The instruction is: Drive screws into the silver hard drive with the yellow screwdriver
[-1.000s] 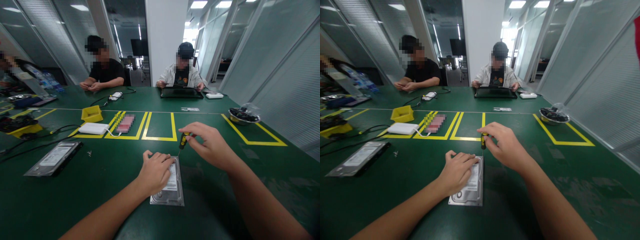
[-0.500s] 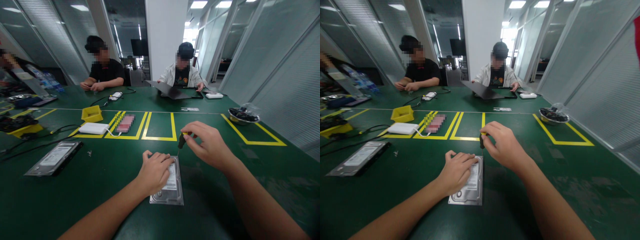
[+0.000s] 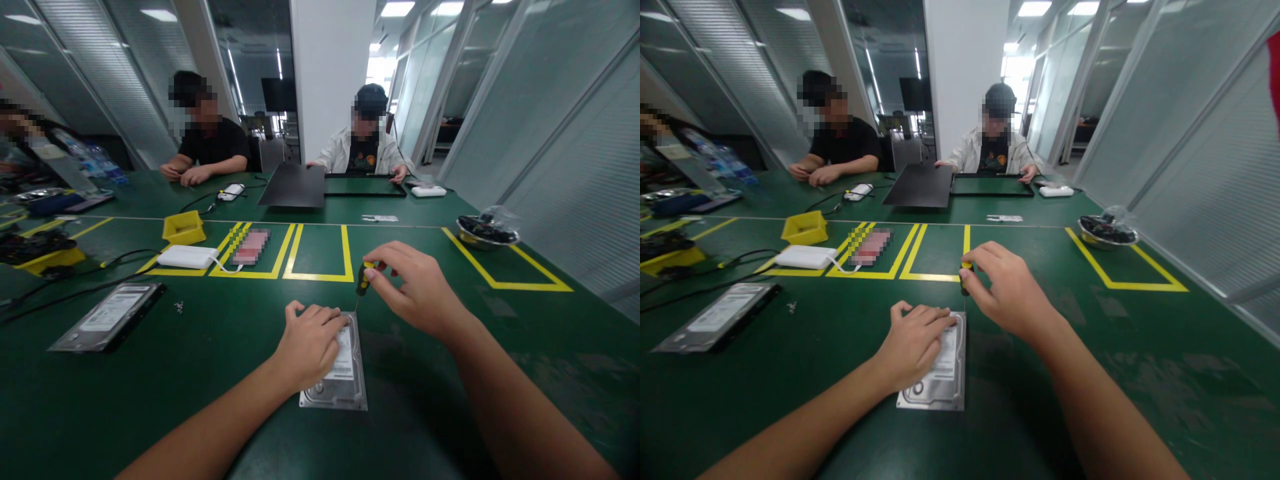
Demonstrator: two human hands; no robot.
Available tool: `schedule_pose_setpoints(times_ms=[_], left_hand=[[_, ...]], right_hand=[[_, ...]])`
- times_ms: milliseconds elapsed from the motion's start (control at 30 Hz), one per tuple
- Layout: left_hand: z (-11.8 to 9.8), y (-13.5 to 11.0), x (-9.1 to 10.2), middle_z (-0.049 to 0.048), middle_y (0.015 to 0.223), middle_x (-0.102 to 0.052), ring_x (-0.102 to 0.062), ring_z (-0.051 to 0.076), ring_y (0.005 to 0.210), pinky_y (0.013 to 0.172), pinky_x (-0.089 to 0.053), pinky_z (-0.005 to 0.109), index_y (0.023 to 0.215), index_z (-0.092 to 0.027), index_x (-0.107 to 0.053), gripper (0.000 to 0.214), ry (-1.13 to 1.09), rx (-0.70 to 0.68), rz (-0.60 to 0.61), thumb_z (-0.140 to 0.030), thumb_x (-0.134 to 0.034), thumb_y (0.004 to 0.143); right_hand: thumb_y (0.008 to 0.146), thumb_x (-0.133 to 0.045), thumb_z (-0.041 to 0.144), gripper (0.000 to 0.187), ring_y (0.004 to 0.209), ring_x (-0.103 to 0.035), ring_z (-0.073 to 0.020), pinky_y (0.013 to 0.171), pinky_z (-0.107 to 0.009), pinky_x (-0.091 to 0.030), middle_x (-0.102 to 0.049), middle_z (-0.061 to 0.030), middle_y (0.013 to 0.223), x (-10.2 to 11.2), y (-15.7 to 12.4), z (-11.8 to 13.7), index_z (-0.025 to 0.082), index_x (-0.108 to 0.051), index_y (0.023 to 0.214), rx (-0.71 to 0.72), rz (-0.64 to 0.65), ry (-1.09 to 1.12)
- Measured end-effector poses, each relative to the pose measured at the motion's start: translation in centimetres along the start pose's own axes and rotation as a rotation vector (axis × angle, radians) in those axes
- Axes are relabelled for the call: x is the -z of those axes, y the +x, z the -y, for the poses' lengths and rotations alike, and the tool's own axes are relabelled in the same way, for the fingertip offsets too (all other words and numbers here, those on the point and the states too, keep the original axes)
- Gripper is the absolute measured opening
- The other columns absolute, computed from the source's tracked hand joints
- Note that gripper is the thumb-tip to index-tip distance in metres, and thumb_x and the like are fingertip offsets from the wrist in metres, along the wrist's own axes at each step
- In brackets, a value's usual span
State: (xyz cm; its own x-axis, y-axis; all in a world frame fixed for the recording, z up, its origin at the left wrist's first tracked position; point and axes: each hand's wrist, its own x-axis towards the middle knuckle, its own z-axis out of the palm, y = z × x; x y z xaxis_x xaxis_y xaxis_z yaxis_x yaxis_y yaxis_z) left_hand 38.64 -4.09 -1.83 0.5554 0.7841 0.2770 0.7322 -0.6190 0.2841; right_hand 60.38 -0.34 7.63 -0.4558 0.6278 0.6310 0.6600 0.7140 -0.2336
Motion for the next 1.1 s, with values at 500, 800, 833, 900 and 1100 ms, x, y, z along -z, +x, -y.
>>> schedule_pose_setpoints(times_ms=[500, 800, 833, 900, 1100], left_hand=[[-0.04, -0.04, 0.04, 0.0029, 0.131, -0.063, -0.056, 0.026, 0.111, 0.091, -0.023, 0.052, 0.125, -0.029, -0.057, 0.041, 0.004, -0.002, -0.001, -0.018, -0.047, 0.087], [-0.02, -0.02, 0.04, 0.0023, 0.131, -0.063, -0.055, 0.026, 0.111, 0.091, -0.023, 0.052, 0.125, -0.029, -0.057, 0.041, 0.002, 0.000, -0.005, -0.018, -0.047, 0.087], [-0.01, 0.00, 0.03, 0.0028, 0.131, -0.063, -0.055, 0.026, 0.111, 0.091, -0.023, 0.052, 0.125, -0.029, -0.057, 0.042, 0.001, -0.002, -0.006, -0.018, -0.047, 0.087], [-0.01, -0.01, 0.01, 0.0041, 0.131, -0.063, -0.055, 0.026, 0.111, 0.091, -0.023, 0.052, 0.125, -0.029, -0.057, 0.041, -0.002, -0.005, -0.008, -0.018, -0.047, 0.087], [-0.09, -0.08, 0.07, 0.0057, 0.131, -0.063, -0.054, 0.027, 0.109, 0.092, -0.024, 0.051, 0.125, -0.028, -0.059, 0.041, 0.005, -0.007, -0.012, -0.019, -0.046, 0.087]], right_hand=[[0.092, -0.061, 0.020, 0.006, 0.079, -0.055, -0.0139, 0.071, -0.025, -0.042, -0.059, -0.0034, 0.089, -0.33, 0.27, 0.00, 0.015, -0.063, 0.094, -0.031, -0.004, -0.017], [0.090, -0.064, 0.019, 0.006, 0.074, -0.053, -0.0127, 0.068, -0.024, -0.040, -0.058, -0.0014, 0.082, -0.53, 0.19, -0.03, 0.015, -0.061, 0.089, -0.030, -0.048, -0.019], [0.089, -0.066, 0.021, 0.009, 0.072, -0.052, -0.0123, 0.066, -0.024, -0.039, -0.056, -0.0007, 0.079, -0.58, 0.18, -0.06, 0.015, -0.060, 0.087, -0.031, -0.053, -0.022], [0.087, -0.071, 0.024, 0.018, 0.068, -0.049, -0.0117, 0.063, -0.024, -0.037, -0.053, 0.0005, 0.075, -0.67, 0.16, -0.07, 0.015, -0.056, 0.082, -0.039, -0.057, -0.031], [0.089, -0.068, 0.032, 0.023, 0.068, -0.048, -0.0127, 0.061, -0.024, -0.035, -0.053, -0.0002, 0.075, -0.82, 0.11, 0.05, 0.017, -0.054, 0.081, -0.084, -0.024, -0.058]])
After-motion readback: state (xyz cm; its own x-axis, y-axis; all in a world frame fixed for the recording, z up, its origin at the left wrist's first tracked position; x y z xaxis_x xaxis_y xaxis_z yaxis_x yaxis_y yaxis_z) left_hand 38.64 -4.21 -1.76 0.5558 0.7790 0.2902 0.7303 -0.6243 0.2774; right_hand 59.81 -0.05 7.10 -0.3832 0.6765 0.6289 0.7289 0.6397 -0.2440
